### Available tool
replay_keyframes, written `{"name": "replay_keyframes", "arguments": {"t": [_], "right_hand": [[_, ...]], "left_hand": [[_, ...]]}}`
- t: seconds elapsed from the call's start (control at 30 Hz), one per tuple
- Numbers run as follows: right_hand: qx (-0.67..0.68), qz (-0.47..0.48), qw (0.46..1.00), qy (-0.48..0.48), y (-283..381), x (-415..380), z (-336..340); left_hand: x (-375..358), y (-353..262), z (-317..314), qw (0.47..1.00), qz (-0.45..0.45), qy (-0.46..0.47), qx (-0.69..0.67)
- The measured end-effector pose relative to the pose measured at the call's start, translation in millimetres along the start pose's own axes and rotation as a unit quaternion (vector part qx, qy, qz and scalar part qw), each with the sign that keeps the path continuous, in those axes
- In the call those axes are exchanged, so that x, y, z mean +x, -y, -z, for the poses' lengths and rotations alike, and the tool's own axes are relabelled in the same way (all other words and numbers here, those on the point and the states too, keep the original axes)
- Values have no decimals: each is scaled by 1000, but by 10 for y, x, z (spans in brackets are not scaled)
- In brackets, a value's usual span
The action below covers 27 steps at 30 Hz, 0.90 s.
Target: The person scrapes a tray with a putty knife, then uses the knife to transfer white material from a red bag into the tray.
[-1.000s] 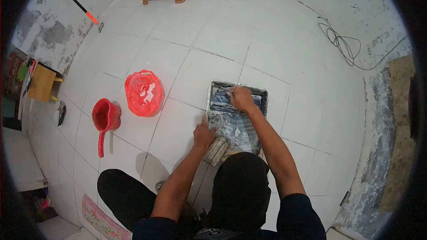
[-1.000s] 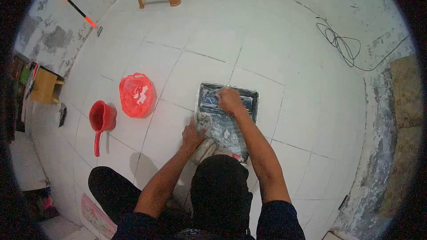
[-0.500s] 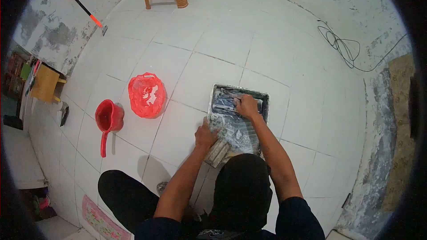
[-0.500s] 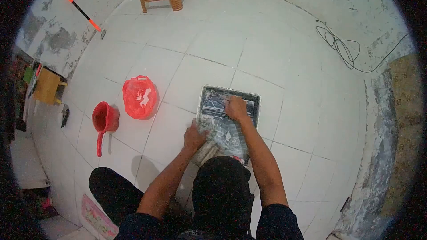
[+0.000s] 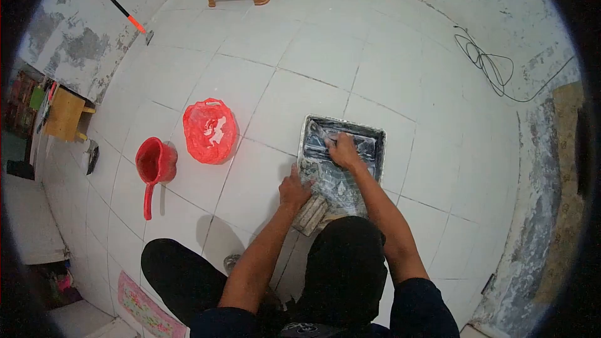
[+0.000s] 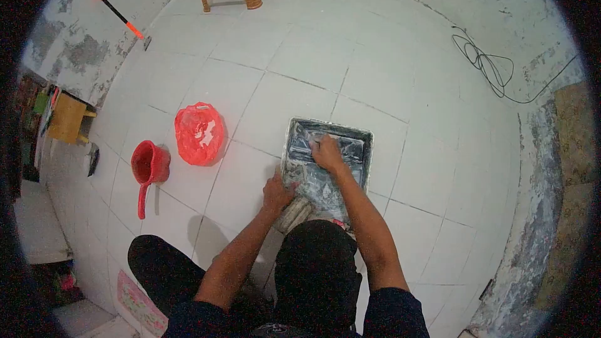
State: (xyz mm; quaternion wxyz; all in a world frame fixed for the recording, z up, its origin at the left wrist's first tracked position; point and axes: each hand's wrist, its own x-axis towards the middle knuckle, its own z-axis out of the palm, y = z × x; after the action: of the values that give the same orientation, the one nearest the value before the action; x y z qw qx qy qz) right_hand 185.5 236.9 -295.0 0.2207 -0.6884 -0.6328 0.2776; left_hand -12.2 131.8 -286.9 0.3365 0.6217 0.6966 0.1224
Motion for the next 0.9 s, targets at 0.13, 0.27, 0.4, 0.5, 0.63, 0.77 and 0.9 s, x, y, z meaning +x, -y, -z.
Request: {"name": "replay_keyframes", "arguments": {"t": [0.13,0.27,0.4,0.5,0.63,0.77,0.9], "right_hand": [[98,36,995,2,99,-195,132],[64,39,997,-26,-80,-394,176],[89,-58,994,-13,-196,-530,399],[151,-153,976,24,-426,-427,477],[87,-159,983,36,-810,-76,557],[152,-244,953,92,-424,4,874],[59,-245,960,119,-505,211,864]], "left_hand": [[-13,28,-36,1000,0,-13,7],[-21,-27,16,1000,11,2,1],[-27,-18,-1,1000,19,-3,6],[-32,-6,-12,1000,15,-12,12],[-10,1,19,1000,13,10,-14],[-37,12,-3,1000,-15,-21,-17],[-24,22,-12,1000,7,-11,1]]}}
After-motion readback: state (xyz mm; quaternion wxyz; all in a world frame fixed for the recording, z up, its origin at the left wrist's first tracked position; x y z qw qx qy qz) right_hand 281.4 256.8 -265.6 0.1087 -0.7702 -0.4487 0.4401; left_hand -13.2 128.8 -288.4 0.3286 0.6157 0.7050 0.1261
